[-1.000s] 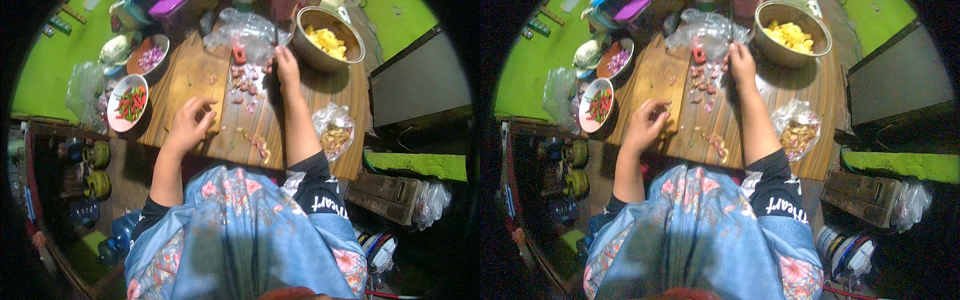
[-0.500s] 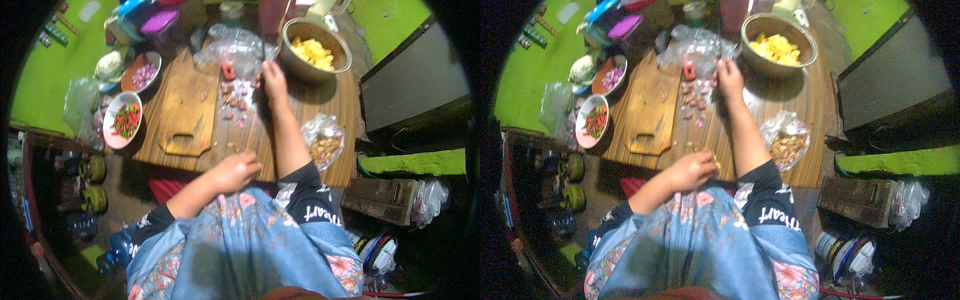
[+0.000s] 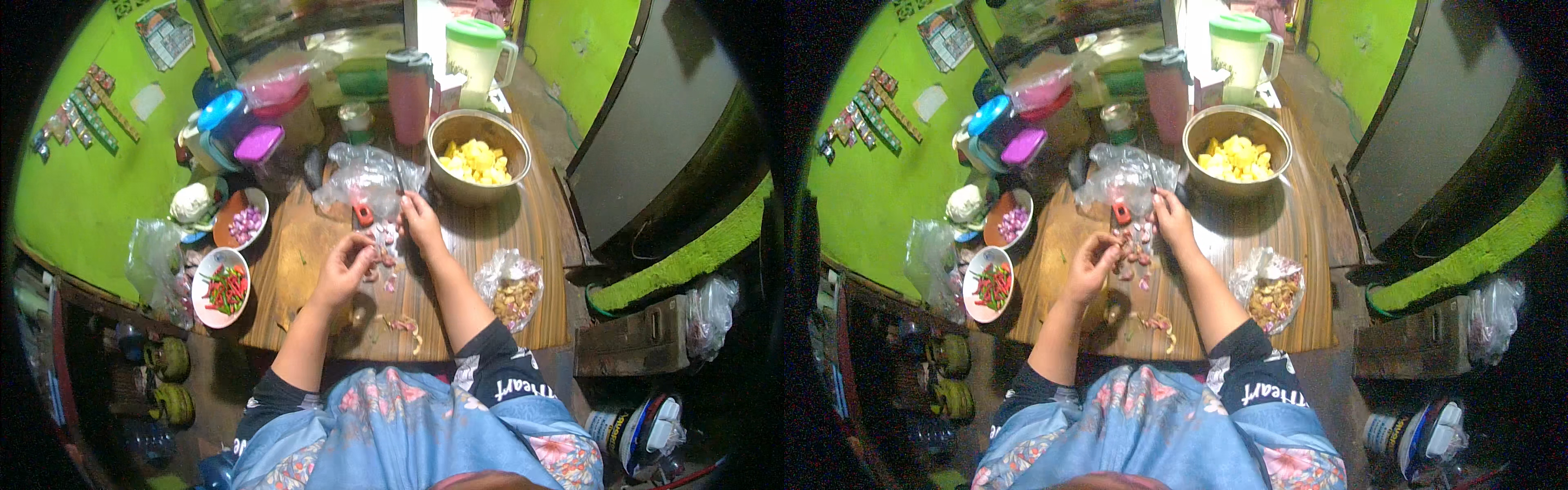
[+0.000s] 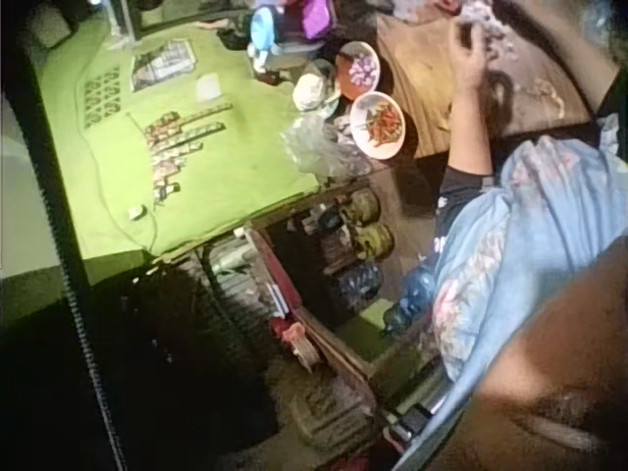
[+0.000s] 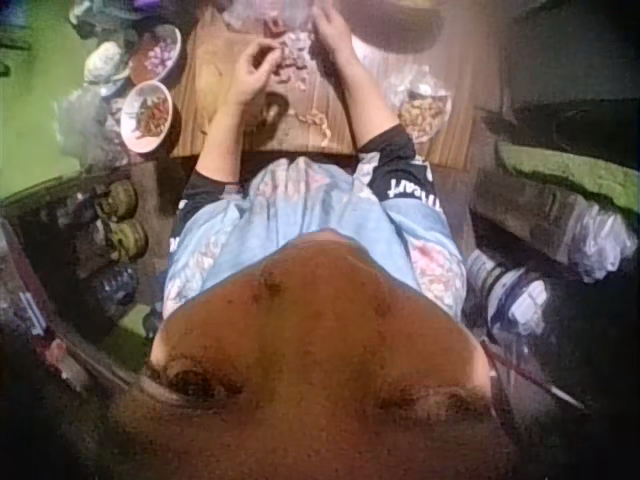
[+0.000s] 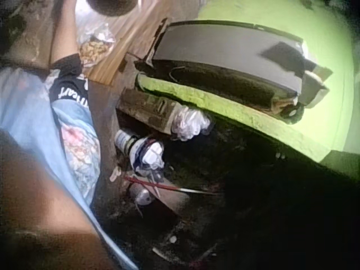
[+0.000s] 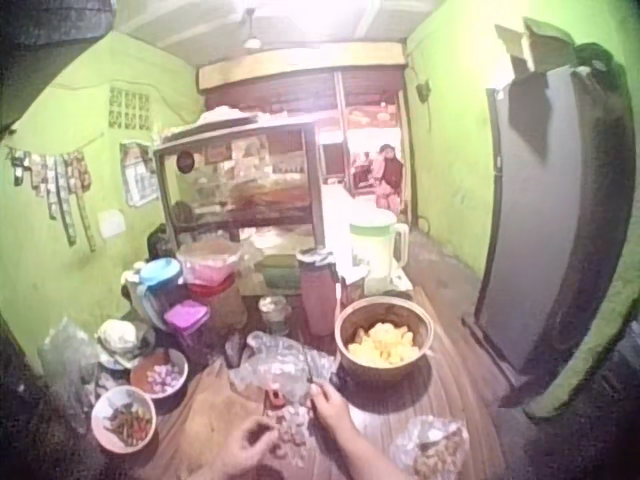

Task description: The person peels small shallots one by one using a knife on a wooden cutting board. The peeled shallots are placed on the board while the skins are discarded. Other ingredients such as red chilies, onions, and potatoes are visible nearby.

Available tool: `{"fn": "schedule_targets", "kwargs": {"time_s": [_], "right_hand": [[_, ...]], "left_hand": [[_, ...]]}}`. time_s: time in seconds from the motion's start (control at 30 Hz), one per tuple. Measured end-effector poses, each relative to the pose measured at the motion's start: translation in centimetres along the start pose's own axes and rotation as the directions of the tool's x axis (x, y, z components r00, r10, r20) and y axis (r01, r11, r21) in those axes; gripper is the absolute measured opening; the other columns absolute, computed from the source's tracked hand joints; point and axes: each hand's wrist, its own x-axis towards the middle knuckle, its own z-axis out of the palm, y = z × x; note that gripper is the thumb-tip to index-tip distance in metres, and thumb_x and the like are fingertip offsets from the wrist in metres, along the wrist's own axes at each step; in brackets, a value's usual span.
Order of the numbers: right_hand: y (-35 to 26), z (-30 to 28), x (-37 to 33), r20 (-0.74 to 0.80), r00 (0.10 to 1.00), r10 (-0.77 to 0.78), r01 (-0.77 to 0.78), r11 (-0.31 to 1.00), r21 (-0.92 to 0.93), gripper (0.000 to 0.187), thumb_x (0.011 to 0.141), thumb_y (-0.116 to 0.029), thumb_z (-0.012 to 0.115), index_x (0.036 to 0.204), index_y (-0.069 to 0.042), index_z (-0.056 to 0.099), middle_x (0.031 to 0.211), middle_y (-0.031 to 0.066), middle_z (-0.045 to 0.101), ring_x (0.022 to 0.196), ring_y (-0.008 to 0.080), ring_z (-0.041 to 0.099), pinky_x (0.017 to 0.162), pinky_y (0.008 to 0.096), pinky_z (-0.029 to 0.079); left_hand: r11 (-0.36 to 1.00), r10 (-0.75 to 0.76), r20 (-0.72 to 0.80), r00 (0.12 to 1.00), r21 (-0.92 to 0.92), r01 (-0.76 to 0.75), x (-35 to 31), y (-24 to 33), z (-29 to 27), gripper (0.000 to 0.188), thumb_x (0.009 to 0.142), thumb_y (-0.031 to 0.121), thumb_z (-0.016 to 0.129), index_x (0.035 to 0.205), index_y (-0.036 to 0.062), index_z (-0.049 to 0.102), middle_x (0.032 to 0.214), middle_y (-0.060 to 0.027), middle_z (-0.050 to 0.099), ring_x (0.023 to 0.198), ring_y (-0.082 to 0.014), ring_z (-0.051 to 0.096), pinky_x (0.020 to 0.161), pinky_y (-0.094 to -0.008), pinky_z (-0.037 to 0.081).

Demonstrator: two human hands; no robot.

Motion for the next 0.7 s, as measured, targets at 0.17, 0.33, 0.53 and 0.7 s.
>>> {"fn": "schedule_targets", "kwargs": {"time_s": [0.17,0.33,0.53,0.7], "right_hand": [[-0.3,0.5,-0.4,0.094,0.995,-0.030,0.033,0.999,-0.033,0.033,0.091,-0.028,0.048,0.116,-0.006,0.049,0.067,0.0027,0.056,0.052,0.0080,0.051,0.047,0.0212,0.041],[-2.4,0.4,-1.5,0.384,0.913,0.136,-0.192,0.975,0.113,0.033,0.091,-0.028,0.048,0.118,-0.008,0.048,0.069,-0.0017,0.051,0.058,0.0069,0.049,0.049,0.0208,0.042],[-2.4,1.3,-2.6,0.473,0.875,0.103,-0.099,0.995,-0.033,0.034,0.091,-0.026,0.049,0.119,-0.007,0.048,0.078,-0.0022,0.053,0.068,0.0049,0.049,0.058,0.0204,0.042],[-1.9,1.2,-2.5,0.457,0.879,0.136,-0.100,0.990,-0.102,0.036,0.091,-0.024,0.049,0.122,-0.008,0.047,0.087,0.0001,0.055,0.078,0.0072,0.051,0.068,0.0227,0.044]], "left_hand": [[0.972,-0.008,-0.202,0.979,-0.233,-0.040,5.4,-4.5,-1.7,0.010,0.085,0.010,0.058,0.092,0.0076,0.051,0.076,-0.0022,0.058,0.061,-0.0090,0.055,0.055,-0.0213,0.046],[0.950,0.059,-0.183,0.981,-0.293,-0.111,5.6,-6.8,-2.1,0.011,0.080,0.007,0.063,0.088,0.0063,0.055,0.081,-0.0034,0.061,0.069,-0.0119,0.059,0.062,-0.0240,0.049],[0.950,0.027,-0.135,0.990,-0.304,-0.067,5.4,-6.9,-3.3,0.010,0.080,0.004,0.061,0.090,0.0026,0.057,0.087,-0.0061,0.062,0.075,-0.0143,0.061,0.069,-0.0282,0.051],[0.933,-0.095,-0.177,0.980,-0.359,0.026,5.3,-7.7,-3.4,0.010,0.083,0.003,0.058,0.093,0.0027,0.059,0.086,-0.0040,0.062,0.075,-0.0107,0.059,0.069,-0.0250,0.049]]}}
